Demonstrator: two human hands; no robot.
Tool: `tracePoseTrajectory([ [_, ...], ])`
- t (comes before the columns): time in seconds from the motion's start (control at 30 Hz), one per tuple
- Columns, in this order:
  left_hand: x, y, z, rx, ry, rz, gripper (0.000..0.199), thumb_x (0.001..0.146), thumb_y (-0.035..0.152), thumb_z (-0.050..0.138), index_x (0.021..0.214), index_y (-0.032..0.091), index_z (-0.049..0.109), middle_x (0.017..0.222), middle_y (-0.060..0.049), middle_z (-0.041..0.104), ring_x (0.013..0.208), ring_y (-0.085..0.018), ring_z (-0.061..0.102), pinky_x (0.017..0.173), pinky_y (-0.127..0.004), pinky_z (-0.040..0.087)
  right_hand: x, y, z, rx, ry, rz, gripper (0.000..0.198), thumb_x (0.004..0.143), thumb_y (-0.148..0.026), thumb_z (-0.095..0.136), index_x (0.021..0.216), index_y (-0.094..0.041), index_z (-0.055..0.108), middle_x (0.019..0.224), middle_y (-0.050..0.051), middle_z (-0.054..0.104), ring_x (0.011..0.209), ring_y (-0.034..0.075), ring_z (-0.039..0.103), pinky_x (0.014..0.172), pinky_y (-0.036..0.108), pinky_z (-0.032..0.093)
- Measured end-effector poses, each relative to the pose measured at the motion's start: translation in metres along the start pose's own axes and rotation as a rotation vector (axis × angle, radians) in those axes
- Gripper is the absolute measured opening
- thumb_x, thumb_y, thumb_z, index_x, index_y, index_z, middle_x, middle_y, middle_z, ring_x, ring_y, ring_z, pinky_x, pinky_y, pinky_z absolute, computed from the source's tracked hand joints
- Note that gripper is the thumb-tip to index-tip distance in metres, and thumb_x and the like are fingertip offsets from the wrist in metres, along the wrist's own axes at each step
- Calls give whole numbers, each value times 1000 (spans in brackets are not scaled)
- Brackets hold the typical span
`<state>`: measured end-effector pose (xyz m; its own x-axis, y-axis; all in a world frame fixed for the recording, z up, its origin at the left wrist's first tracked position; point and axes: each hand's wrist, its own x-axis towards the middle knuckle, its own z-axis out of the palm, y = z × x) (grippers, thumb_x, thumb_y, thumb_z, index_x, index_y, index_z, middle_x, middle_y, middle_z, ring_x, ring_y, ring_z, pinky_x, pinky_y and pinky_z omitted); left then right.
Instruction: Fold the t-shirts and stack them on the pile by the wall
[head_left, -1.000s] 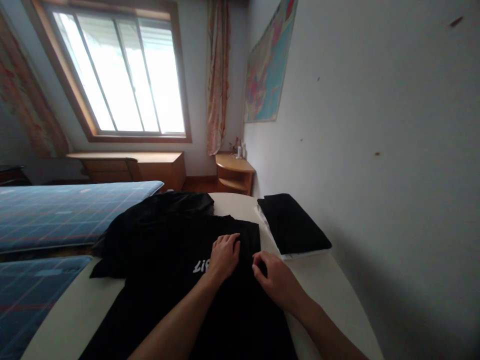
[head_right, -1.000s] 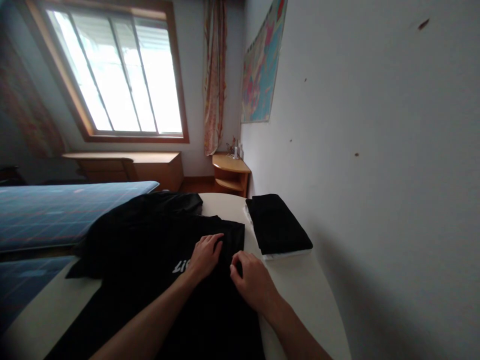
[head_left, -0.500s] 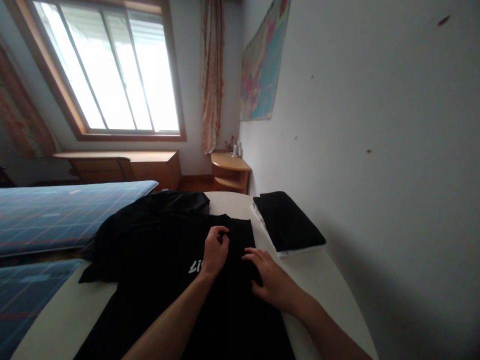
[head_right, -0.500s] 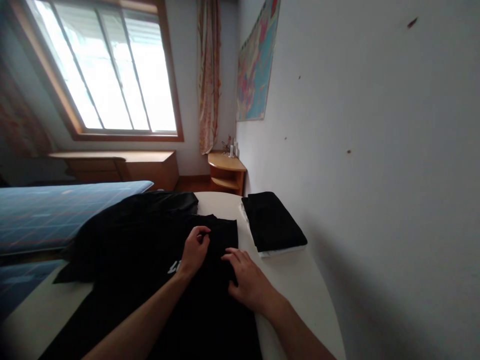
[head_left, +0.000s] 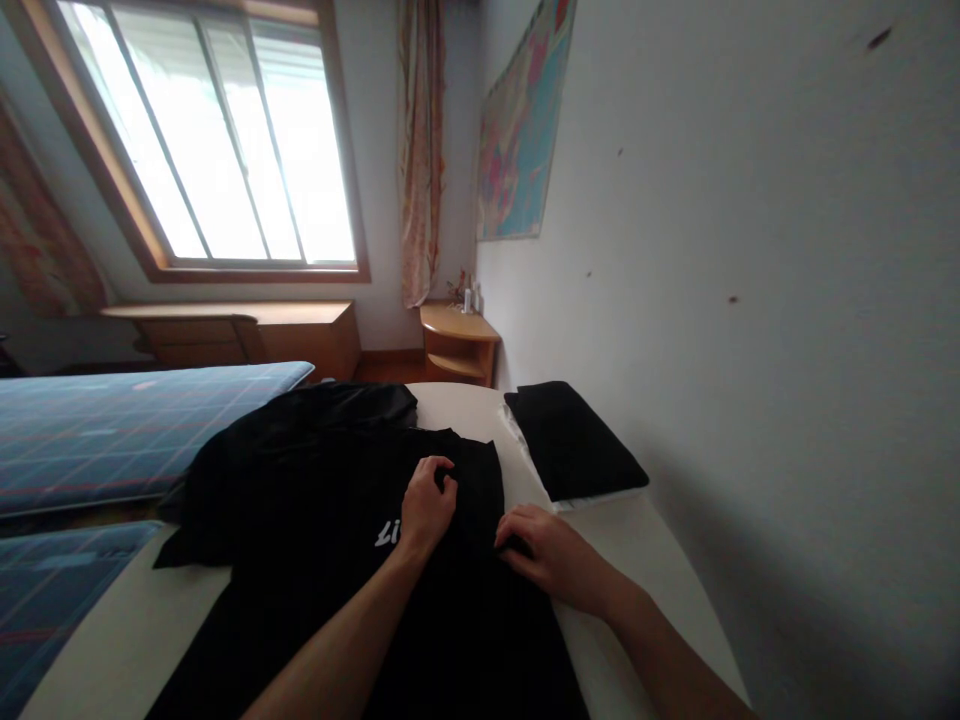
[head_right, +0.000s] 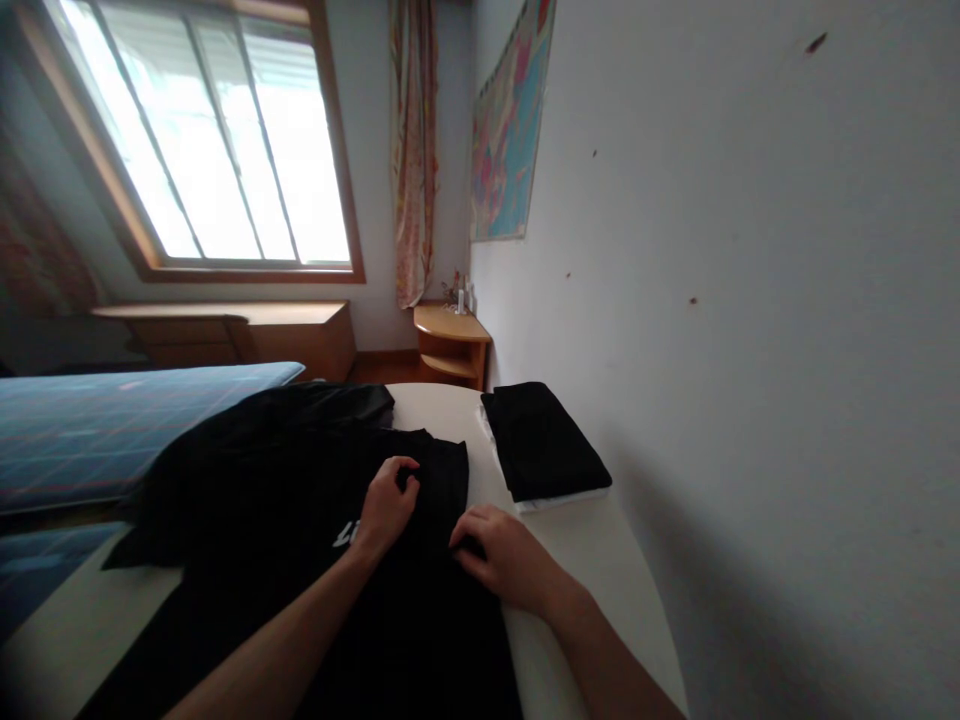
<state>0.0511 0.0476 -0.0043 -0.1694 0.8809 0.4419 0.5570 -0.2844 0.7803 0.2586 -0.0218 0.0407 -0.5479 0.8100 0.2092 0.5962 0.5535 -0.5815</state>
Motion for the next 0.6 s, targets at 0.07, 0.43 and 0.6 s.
tracePoseTrajectory([
  [0.07,-2,2,-1,52,-48,0,18,82,10,54,93,22,61,98,-3,65,87,-19,62,83,-32,48,-1,3,2,4,-26,-18,22,80,-8,61,94,-23,67,106,3,66,102,18,61,93,29,46],
  [0.43,-7,13,-5,344,-199,-12,33,79,5,52,104,25,63,111,-3,67,92,-20,66,82,-30,46,-1,-7,-1,-98,33,127,20,80,-23,63,99,-23,70,107,4,68,103,22,61,93,33,47],
  [0.6,-7,14,-6,356,-185,-51,34,77,6,53,104,25,62,107,-2,69,92,-21,67,78,-30,45,6,-1,5,-72,123,171,20,89,-35,60,99,-22,71,118,7,67,112,23,60,101,36,45],
])
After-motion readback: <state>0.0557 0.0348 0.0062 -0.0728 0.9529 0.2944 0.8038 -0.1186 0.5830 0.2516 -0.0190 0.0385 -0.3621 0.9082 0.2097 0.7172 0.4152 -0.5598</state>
